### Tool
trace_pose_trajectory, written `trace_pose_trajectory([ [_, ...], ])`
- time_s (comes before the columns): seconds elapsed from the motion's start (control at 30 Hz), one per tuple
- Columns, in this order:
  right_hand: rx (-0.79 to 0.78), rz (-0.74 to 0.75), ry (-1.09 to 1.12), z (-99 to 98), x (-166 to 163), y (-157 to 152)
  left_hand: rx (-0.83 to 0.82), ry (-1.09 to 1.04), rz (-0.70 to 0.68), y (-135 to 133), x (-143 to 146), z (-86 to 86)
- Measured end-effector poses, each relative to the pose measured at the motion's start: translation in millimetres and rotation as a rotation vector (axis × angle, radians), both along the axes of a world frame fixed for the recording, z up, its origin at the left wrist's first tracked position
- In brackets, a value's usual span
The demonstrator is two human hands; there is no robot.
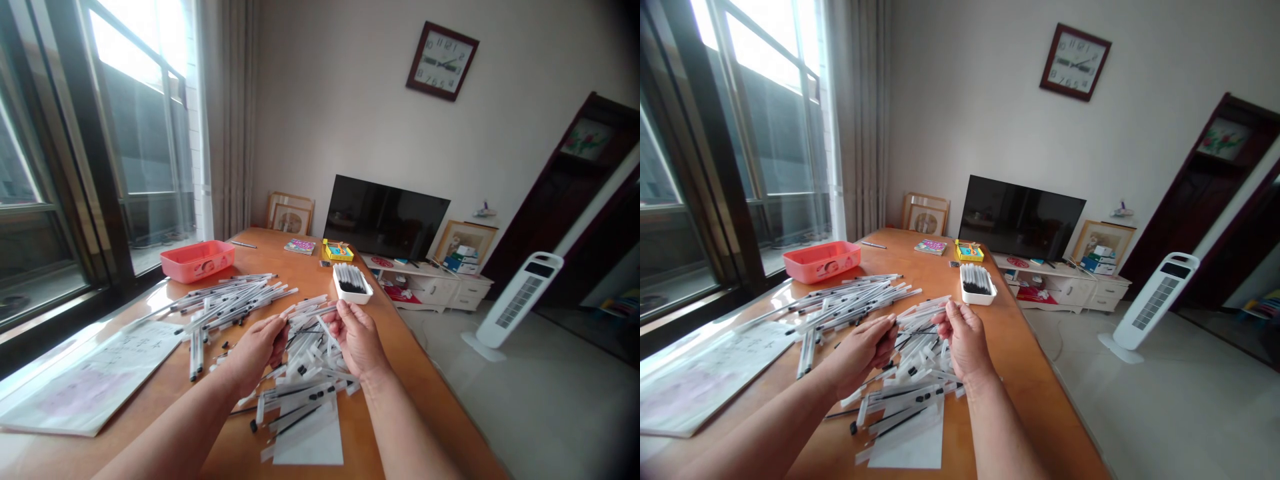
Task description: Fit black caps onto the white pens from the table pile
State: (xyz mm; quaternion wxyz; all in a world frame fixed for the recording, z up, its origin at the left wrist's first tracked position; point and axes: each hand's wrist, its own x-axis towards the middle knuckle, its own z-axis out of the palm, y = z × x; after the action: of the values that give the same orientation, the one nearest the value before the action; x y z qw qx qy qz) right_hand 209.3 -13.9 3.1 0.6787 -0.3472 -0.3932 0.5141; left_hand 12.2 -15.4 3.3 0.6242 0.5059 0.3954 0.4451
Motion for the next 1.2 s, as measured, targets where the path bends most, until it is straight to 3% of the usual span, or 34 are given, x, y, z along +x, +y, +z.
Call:
trace_pose_trajectory([
  [0.4,0.032,-0.017,0.016,-3.8,2.9,2.7,0.18,0.079,-0.003,6.3,-6.0,-7.8],
  [0.7,0.026,0.005,0.0,-2.6,2.9,0.5,0.208,0.173,0.003,0.6,-3.6,-1.7],
  [0.9,0.024,0.021,0.007,-4.9,3.3,2.2,0.13,0.178,-0.005,2.5,-2.1,-1.7],
  [1.07,0.013,-0.009,0.041,-4.5,4.4,3.5,0.192,0.158,-0.027,-2.1,-1.8,5.9],
  [1.2,0.025,0.022,0.028,-1.5,2.9,1.1,0.142,0.204,-0.028,-0.6,-3.8,2.0],
])
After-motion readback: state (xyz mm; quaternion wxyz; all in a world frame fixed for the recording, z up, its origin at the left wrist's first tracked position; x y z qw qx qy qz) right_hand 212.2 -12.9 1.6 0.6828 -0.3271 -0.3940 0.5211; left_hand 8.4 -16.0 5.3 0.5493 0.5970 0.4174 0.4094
